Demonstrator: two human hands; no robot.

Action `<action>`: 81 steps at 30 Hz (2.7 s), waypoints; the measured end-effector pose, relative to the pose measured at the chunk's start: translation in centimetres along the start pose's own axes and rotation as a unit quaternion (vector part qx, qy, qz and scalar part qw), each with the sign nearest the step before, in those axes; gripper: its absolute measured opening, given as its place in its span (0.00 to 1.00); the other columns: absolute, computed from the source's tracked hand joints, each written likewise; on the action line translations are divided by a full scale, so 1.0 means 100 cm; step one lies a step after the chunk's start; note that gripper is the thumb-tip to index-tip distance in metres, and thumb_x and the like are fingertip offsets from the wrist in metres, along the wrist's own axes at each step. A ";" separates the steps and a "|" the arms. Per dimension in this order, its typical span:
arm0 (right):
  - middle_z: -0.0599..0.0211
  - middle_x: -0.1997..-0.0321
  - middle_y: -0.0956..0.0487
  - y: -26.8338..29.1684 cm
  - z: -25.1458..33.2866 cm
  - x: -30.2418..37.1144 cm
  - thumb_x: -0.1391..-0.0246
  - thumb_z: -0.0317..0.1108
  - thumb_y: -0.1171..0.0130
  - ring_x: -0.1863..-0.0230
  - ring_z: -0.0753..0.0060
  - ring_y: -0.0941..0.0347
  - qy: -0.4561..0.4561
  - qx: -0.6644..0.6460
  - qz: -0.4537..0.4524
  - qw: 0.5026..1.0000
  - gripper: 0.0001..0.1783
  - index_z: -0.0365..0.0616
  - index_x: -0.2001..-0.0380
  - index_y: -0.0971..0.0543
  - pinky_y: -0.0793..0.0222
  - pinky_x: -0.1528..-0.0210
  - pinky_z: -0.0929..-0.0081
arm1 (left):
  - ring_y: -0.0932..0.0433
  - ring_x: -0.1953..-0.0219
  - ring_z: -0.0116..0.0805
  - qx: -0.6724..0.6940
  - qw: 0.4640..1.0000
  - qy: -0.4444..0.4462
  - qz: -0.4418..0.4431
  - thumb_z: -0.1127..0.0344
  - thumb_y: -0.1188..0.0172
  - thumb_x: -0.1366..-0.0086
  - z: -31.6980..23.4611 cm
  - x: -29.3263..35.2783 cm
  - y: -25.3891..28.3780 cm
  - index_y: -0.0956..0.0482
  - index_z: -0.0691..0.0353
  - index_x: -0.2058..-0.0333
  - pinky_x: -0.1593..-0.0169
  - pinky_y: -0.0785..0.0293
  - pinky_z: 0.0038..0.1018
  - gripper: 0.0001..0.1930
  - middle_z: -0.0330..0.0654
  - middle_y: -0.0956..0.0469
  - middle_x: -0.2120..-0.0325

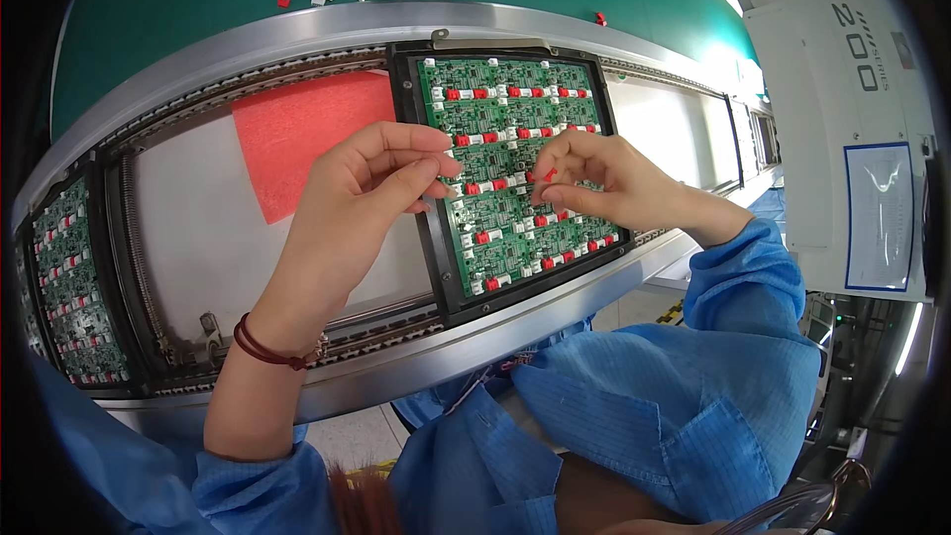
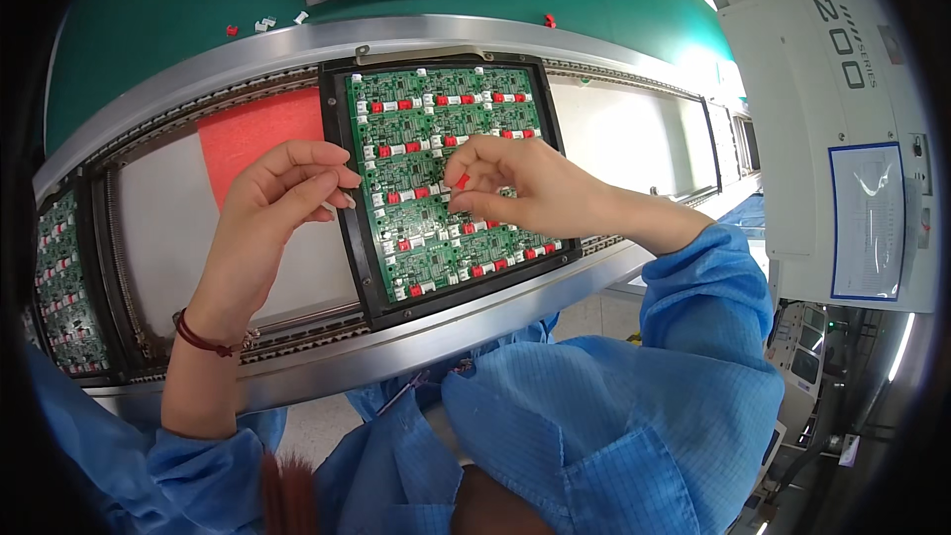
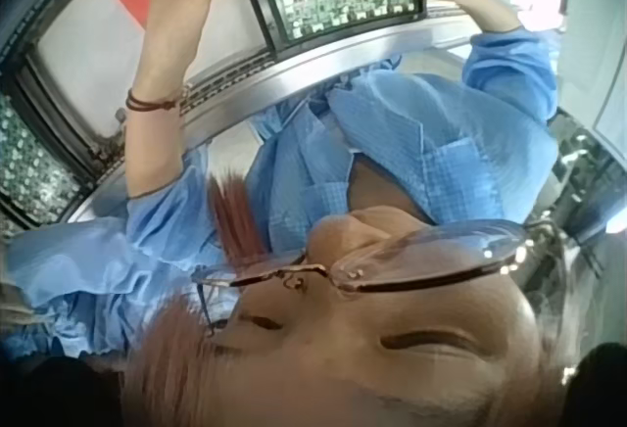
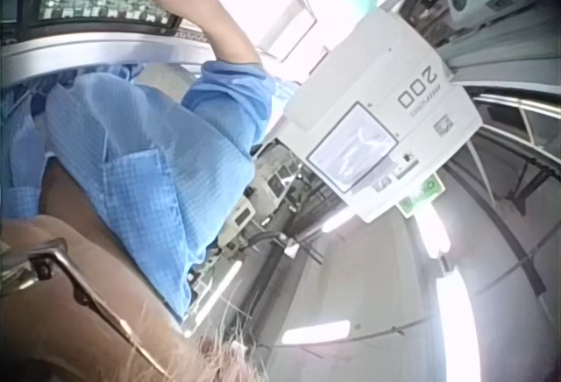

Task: Manually placing small electronic components into designated slots on printed circuit boards on an assembly line.

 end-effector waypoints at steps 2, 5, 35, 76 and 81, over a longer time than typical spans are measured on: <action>0.65 0.68 0.25 -0.004 0.002 0.003 0.46 0.25 0.49 0.67 0.79 0.27 -0.002 -0.023 0.001 1.000 0.08 0.38 0.62 0.33 0.32 0.65 0.83 | 0.26 0.66 0.24 -0.006 1.000 -0.002 -0.003 0.68 0.49 0.39 -0.001 0.001 0.001 0.28 0.61 0.60 0.61 0.33 0.19 0.10 0.39 0.23 0.67; 0.63 0.68 0.24 -0.012 0.004 0.004 0.46 0.27 0.49 0.67 0.78 0.27 0.010 -0.008 -0.014 1.000 0.08 0.37 0.63 0.31 0.32 0.66 0.82 | 0.26 0.66 0.24 -0.012 1.000 0.007 -0.009 0.68 0.49 0.40 -0.001 0.002 0.004 0.28 0.61 0.60 0.61 0.32 0.19 0.09 0.39 0.23 0.66; 0.71 0.83 0.36 -0.044 -0.004 -0.006 0.56 0.27 0.42 0.80 0.75 0.39 0.104 0.205 -0.090 0.969 0.06 0.43 0.70 0.24 0.43 0.73 0.75 | 0.26 0.66 0.25 -0.025 0.999 -0.022 -0.005 0.73 0.53 0.40 -0.001 0.009 0.021 0.27 0.62 0.62 0.62 0.32 0.20 0.09 0.39 0.24 0.66; 0.58 0.69 0.25 0.082 0.136 -0.157 0.55 0.30 0.45 0.67 0.57 0.27 0.188 0.426 -0.309 0.829 0.09 0.41 0.68 0.22 0.31 0.62 0.66 | 0.29 0.80 0.41 -0.543 0.781 -0.300 -0.075 0.74 0.47 0.53 -0.056 0.069 0.027 0.30 0.62 0.82 0.77 0.32 0.33 0.03 0.42 0.30 0.83; 0.59 0.68 0.25 0.087 0.139 -0.174 0.55 0.31 0.44 0.66 0.58 0.27 0.184 0.429 -0.292 0.835 0.10 0.41 0.68 0.22 0.31 0.61 0.68 | 0.28 0.80 0.40 -0.551 0.772 -0.312 -0.063 0.72 0.46 0.53 -0.055 0.070 0.032 0.29 0.61 0.81 0.77 0.31 0.33 0.02 0.40 0.30 0.83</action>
Point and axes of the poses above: each hand's wrist, its own x-axis away from the middle knuckle, its own y-axis out of the back of the hand, z = x × y, the point moved 6 cm from there along -x, towards the middle knuckle
